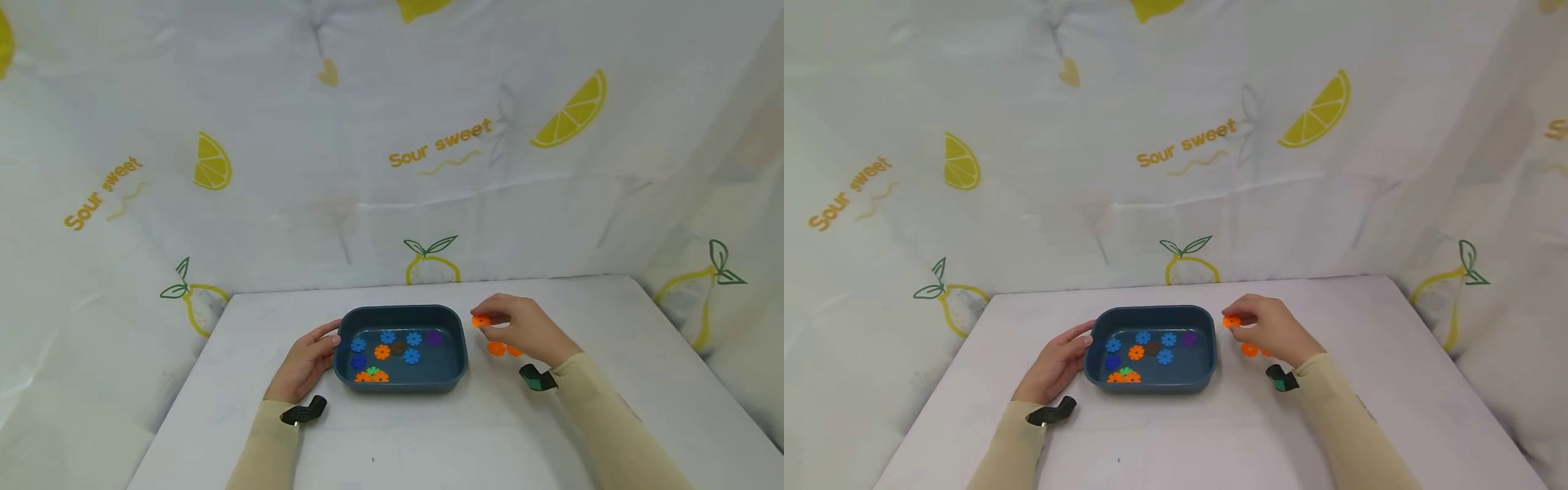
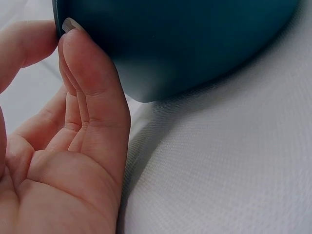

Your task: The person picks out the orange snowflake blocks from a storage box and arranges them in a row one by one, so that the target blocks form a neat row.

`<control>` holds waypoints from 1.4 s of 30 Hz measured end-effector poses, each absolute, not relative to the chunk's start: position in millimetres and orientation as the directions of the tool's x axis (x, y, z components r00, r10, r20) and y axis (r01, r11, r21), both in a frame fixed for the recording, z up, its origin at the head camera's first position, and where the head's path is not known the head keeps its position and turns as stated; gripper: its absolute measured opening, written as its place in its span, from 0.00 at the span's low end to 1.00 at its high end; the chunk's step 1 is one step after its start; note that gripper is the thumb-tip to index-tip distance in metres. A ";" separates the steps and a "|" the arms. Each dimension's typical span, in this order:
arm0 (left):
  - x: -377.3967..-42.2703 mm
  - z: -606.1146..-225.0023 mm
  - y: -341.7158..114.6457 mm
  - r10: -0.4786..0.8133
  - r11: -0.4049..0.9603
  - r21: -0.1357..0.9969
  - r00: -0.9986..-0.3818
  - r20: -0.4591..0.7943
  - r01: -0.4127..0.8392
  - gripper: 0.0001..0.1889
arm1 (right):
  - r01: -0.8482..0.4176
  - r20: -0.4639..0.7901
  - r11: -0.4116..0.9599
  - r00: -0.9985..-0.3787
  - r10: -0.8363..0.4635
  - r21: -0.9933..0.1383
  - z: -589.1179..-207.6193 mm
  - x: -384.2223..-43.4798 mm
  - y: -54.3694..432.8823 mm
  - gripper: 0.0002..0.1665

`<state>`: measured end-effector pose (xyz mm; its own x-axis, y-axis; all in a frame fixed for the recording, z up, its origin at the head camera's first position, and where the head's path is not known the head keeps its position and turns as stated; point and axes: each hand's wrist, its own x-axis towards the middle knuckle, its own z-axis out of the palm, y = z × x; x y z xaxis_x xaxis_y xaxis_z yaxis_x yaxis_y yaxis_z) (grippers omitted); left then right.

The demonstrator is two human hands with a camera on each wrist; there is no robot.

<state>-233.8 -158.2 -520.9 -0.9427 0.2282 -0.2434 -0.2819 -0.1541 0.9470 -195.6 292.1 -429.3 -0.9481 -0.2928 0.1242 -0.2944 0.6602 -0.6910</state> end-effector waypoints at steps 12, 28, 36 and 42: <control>-233.6 -519.4 -157.6 0.237 -0.177 0.939 -0.939 -0.250 -0.295 0.29 | -0.161 0.054 0.722 -0.984 -0.169 -0.673 -447.5 -179.1 338.1 0.20; -234.0 -520.3 -157.9 0.238 -0.184 0.935 -0.936 -0.258 -0.304 0.29 | -0.113 0.029 0.744 -0.992 -0.126 -0.659 -468.2 -167.8 365.9 0.20; -234.1 -523.4 -160.0 0.238 -0.161 0.936 -0.933 -0.270 -0.312 0.31 | -0.097 0.017 0.763 -0.994 -0.112 -0.639 -471.0 -165.8 369.4 0.19; -234.4 -522.9 -159.6 0.235 -0.162 0.937 -0.934 -0.269 -0.310 0.30 | -0.106 0.025 0.767 -0.993 -0.116 -0.633 -474.6 -165.7 368.6 0.19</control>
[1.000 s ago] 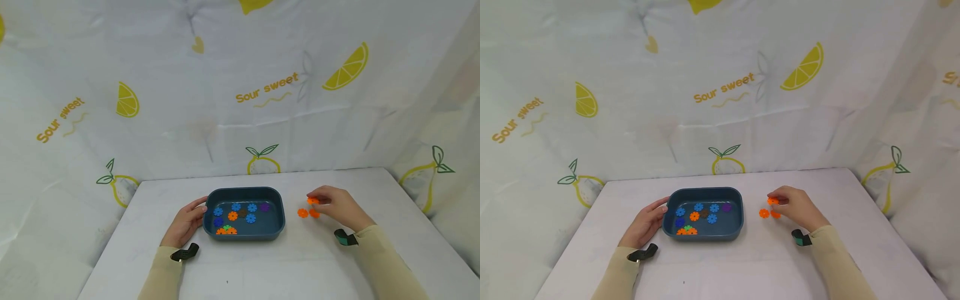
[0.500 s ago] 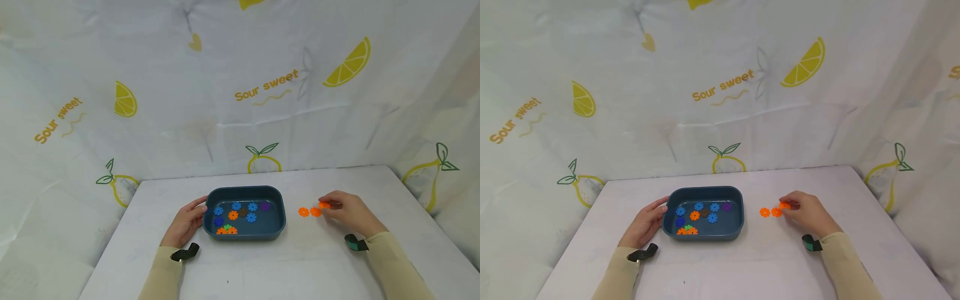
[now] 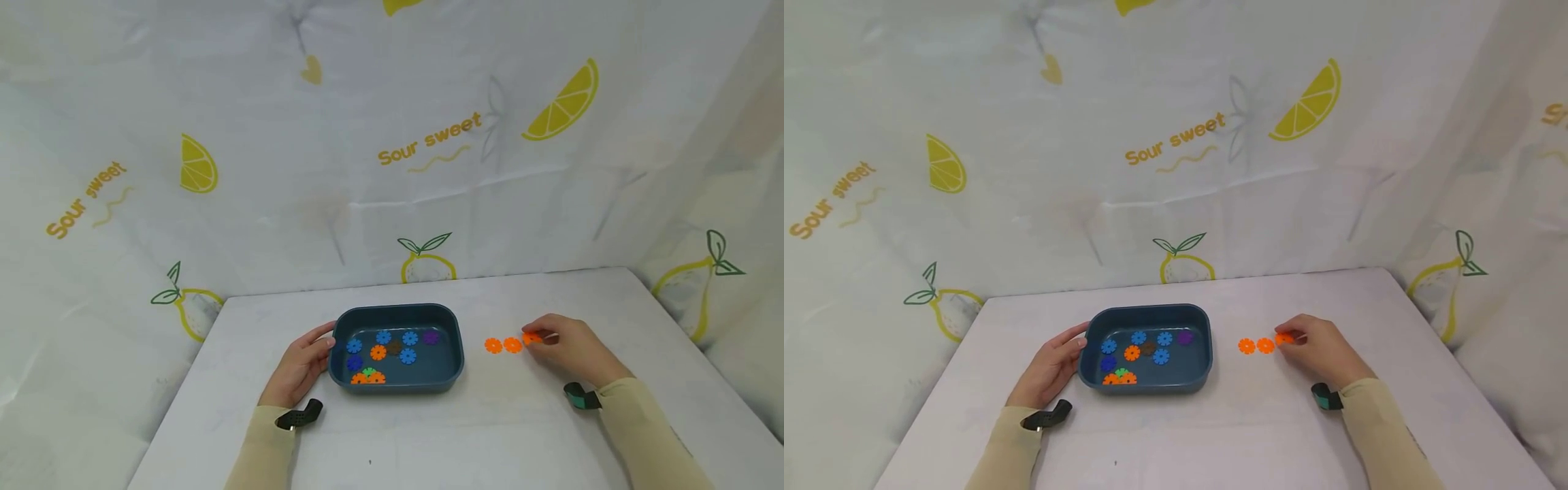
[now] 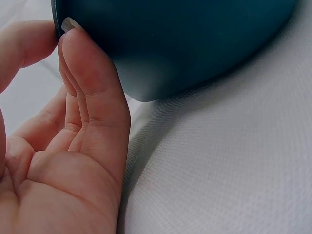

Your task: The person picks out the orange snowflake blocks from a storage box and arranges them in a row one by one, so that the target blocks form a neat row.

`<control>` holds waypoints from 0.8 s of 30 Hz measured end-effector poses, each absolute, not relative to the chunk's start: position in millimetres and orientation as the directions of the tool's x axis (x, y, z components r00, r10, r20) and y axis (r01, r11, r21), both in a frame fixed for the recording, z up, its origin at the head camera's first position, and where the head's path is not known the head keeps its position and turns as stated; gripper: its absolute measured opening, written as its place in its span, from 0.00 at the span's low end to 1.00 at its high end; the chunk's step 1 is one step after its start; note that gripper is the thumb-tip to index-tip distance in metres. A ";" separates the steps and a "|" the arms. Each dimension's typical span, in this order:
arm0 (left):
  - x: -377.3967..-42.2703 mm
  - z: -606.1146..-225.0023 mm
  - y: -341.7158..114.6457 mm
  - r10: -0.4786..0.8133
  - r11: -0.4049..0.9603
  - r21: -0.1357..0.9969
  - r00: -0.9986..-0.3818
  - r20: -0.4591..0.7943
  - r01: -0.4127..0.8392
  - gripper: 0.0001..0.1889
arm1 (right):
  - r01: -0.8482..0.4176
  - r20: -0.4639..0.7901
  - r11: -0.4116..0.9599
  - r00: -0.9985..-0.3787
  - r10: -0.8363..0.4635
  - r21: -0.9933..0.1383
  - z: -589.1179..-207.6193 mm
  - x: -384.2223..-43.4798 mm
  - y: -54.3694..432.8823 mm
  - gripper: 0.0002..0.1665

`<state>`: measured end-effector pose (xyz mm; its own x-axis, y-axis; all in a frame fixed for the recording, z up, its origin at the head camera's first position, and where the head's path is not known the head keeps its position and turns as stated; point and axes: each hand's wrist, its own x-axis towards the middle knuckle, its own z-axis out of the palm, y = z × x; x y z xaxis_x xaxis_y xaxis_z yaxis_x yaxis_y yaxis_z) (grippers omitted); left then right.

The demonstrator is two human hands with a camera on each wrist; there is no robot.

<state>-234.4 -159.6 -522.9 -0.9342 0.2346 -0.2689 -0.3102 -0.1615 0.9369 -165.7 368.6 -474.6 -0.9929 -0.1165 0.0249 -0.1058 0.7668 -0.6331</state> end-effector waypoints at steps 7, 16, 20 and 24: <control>-231.1 -520.4 -157.8 0.232 -0.148 0.938 -0.933 -0.275 -0.313 0.29 | -0.101 0.015 0.783 -0.993 -0.117 -0.614 -478.7 -166.1 370.9 0.18; -232.2 -519.5 -158.6 0.231 -0.145 0.942 -0.936 -0.264 -0.301 0.30 | -0.104 0.019 0.788 -0.993 -0.116 -0.607 -480.6 -169.0 370.8 0.17; -232.0 -519.6 -159.1 0.226 -0.152 0.938 -0.935 -0.273 -0.311 0.29 | -0.112 0.023 0.782 -0.992 -0.124 -0.614 -479.6 -168.2 368.3 0.17; -232.5 -520.3 -158.9 0.230 -0.151 0.939 -0.935 -0.271 -0.309 0.29 | -0.119 0.032 0.780 -0.991 -0.127 -0.614 -478.1 -167.4 366.8 0.16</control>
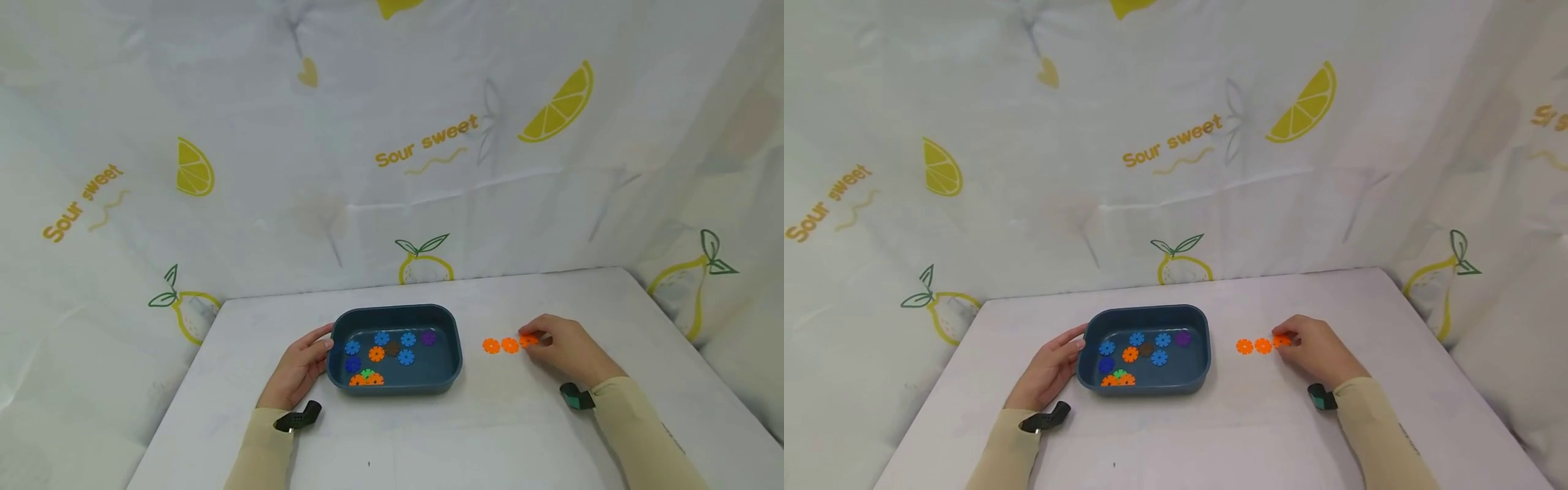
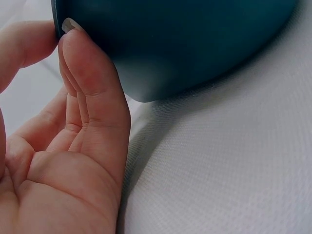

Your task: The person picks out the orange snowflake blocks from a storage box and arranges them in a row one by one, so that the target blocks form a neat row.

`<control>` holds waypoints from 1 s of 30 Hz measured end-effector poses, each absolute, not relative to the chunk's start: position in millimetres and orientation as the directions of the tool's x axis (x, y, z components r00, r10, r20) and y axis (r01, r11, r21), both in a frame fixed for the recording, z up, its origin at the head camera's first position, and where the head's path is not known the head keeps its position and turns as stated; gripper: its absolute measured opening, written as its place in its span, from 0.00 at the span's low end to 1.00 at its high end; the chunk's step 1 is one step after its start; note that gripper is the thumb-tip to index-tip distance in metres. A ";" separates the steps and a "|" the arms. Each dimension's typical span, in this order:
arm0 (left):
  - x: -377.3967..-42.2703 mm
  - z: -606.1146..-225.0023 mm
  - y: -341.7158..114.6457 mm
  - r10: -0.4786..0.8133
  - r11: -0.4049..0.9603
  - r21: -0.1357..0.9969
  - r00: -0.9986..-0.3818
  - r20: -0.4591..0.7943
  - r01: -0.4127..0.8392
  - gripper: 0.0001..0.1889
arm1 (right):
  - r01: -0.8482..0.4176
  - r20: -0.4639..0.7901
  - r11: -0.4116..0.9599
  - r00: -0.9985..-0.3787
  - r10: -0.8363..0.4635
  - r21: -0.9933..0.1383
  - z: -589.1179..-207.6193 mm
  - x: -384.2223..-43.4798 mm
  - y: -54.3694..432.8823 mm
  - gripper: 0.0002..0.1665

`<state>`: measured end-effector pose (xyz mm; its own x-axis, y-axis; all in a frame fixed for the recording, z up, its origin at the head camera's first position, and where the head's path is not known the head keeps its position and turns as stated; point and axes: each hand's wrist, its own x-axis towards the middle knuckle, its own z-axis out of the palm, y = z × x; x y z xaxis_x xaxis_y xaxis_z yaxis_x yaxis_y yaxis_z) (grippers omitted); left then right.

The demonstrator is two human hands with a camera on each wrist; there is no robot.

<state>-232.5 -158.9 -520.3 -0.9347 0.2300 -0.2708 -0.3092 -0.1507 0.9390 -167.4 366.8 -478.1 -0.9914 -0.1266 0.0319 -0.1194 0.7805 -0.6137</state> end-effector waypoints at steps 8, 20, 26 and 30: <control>-232.4 -520.5 -158.0 0.218 -0.154 0.938 -0.936 -0.275 -0.311 0.28 | -0.130 0.037 0.788 -0.990 -0.134 -0.602 -479.2 -167.8 365.7 0.16; -233.2 -521.0 -158.3 0.227 -0.154 0.938 -0.935 -0.271 -0.309 0.30 | -0.139 0.047 0.789 -0.989 -0.138 -0.599 -480.0 -168.1 365.9 0.16; -233.6 -520.5 -158.3 0.224 -0.153 0.940 -0.938 -0.266 -0.304 0.30 | -0.144 0.050 0.791 -0.989 -0.142 -0.594 -479.7 -169.1 366.3 0.16; -233.9 -521.1 -158.4 0.222 -0.157 0.940 -0.938 -0.265 -0.302 0.30 | -0.138 0.044 0.790 -0.989 -0.140 -0.597 -480.2 -169.0 366.4 0.16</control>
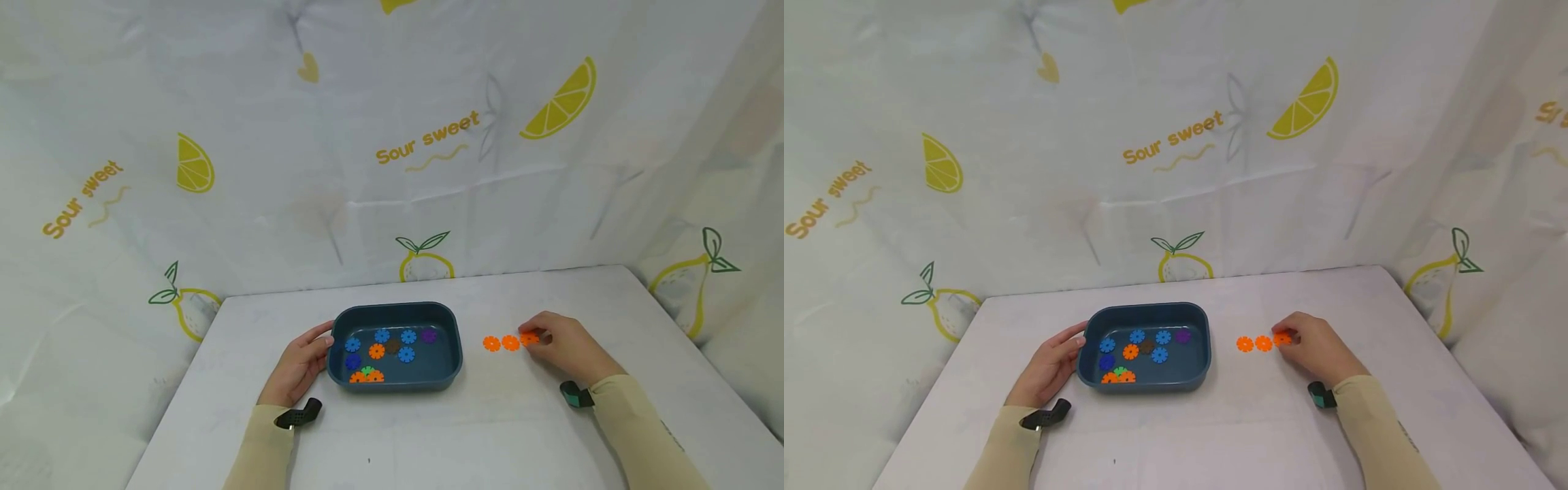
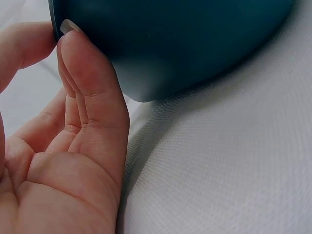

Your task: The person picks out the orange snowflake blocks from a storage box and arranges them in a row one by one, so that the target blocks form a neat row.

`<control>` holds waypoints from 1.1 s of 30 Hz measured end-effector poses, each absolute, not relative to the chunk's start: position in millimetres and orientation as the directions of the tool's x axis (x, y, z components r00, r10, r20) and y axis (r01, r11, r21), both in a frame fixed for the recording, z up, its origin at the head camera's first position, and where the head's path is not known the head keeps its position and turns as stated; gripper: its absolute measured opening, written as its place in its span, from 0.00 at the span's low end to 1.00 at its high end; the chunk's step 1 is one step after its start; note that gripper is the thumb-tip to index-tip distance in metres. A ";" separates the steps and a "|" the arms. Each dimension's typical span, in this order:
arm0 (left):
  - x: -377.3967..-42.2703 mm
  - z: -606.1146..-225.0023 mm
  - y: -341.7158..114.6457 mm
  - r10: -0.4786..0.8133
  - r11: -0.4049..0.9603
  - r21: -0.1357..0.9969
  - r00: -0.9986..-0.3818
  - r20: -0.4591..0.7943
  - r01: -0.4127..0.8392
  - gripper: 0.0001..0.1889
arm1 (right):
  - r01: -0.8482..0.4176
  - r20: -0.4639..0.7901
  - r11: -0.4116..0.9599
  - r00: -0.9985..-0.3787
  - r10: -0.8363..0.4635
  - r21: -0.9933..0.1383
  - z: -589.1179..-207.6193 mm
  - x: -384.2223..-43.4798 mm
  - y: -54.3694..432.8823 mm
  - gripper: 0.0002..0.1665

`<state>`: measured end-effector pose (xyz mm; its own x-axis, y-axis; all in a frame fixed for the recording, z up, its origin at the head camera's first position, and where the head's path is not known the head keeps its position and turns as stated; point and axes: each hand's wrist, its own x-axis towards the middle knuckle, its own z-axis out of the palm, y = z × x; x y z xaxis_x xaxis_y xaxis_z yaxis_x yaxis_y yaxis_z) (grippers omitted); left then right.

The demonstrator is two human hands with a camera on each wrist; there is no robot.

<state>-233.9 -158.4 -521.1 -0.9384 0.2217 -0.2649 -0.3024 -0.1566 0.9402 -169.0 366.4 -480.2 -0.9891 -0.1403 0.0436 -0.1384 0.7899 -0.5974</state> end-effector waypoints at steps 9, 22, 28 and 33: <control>-234.2 -521.0 -158.4 0.225 -0.165 0.936 -0.936 -0.272 -0.311 0.30 | -0.151 0.056 0.796 -0.988 -0.146 -0.587 -480.5 -169.5 366.4 0.16; -234.6 -521.2 -158.1 0.222 -0.152 0.940 -0.938 -0.267 -0.304 0.29 | -0.164 0.068 0.801 -0.986 -0.154 -0.576 -480.1 -170.5 366.6 0.15; -234.4 -520.2 -158.0 0.219 -0.150 0.939 -0.937 -0.273 -0.308 0.29 | -0.170 0.074 0.800 -0.985 -0.156 -0.575 -479.3 -170.1 365.9 0.15; -233.8 -518.7 -157.1 0.215 -0.154 0.939 -0.938 -0.273 -0.309 0.29 | -0.167 0.074 0.789 -0.985 -0.153 -0.592 -478.5 -169.5 366.8 0.14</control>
